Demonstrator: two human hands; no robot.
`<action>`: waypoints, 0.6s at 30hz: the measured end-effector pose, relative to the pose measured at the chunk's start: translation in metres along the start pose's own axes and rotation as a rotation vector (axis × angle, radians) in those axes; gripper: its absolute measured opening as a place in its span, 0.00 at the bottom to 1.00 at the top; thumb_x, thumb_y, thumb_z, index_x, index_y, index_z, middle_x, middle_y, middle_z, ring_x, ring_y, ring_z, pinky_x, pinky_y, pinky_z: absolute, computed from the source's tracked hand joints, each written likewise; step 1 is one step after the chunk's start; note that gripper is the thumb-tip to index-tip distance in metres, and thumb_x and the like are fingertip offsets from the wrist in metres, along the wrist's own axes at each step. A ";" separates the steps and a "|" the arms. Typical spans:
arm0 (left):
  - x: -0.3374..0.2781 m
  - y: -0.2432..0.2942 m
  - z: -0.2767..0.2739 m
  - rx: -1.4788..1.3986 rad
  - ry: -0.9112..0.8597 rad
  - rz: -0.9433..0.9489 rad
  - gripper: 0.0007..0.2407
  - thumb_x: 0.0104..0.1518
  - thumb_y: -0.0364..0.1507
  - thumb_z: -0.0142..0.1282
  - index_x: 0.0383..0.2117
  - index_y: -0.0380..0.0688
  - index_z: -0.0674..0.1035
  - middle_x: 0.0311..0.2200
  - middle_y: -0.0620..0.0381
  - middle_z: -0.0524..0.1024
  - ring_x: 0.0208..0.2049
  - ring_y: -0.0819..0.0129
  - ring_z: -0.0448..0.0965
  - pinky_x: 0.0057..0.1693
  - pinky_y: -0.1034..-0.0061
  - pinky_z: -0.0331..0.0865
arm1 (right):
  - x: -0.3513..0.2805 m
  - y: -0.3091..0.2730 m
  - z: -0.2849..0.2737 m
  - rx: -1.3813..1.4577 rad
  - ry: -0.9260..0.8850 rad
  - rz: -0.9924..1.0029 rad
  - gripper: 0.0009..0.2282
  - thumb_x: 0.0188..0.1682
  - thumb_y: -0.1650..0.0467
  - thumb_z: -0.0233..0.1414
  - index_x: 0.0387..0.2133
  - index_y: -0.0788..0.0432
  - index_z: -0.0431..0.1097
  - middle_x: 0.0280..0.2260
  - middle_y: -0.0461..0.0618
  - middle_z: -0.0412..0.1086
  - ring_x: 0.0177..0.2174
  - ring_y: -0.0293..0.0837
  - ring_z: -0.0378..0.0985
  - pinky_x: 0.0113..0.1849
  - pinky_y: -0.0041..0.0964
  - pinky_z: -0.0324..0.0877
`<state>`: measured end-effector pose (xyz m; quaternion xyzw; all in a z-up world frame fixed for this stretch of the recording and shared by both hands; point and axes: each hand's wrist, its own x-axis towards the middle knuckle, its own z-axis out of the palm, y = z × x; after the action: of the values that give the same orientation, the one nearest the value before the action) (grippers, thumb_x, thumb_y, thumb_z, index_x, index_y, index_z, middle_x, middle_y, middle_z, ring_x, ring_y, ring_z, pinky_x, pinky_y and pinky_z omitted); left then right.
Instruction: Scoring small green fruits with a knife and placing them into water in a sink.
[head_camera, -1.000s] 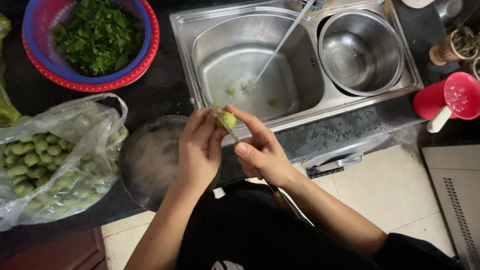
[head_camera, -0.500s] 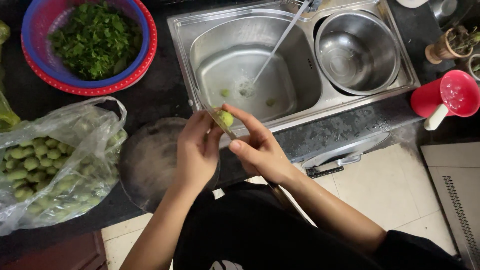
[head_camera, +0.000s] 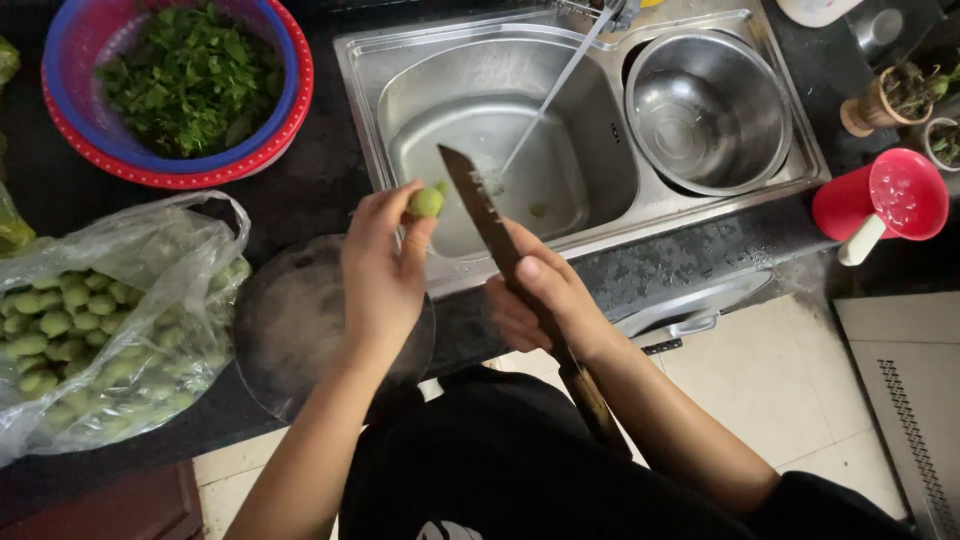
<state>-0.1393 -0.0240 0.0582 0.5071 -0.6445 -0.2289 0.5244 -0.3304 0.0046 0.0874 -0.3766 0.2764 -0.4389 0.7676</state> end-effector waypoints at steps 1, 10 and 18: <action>-0.001 -0.007 0.000 -0.060 0.031 -0.042 0.13 0.66 0.28 0.61 0.53 0.35 0.80 0.39 0.41 0.79 0.43 0.47 0.82 0.52 0.61 0.75 | -0.001 -0.002 -0.001 0.041 0.000 0.004 0.32 0.54 0.58 0.49 0.72 0.54 0.51 0.12 0.42 0.51 0.07 0.33 0.56 0.10 0.25 0.56; -0.010 0.012 0.014 -1.288 0.021 -1.120 0.14 0.61 0.29 0.59 0.51 0.35 0.81 0.39 0.48 0.82 0.39 0.62 0.84 0.52 0.66 0.81 | 0.000 0.012 -0.003 -0.091 -0.007 -0.079 0.32 0.58 0.61 0.48 0.74 0.55 0.46 0.16 0.38 0.54 0.12 0.29 0.57 0.15 0.21 0.56; -0.020 0.013 0.020 -1.067 0.093 -0.960 0.15 0.63 0.31 0.60 0.48 0.27 0.81 0.36 0.35 0.82 0.42 0.48 0.86 0.56 0.53 0.79 | -0.003 0.013 -0.002 -0.227 -0.070 -0.112 0.34 0.56 0.67 0.51 0.75 0.56 0.42 0.15 0.41 0.60 0.12 0.31 0.61 0.16 0.23 0.61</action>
<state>-0.1641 -0.0054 0.0534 0.4185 -0.1279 -0.6962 0.5690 -0.3272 0.0110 0.0760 -0.4911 0.2757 -0.4334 0.7035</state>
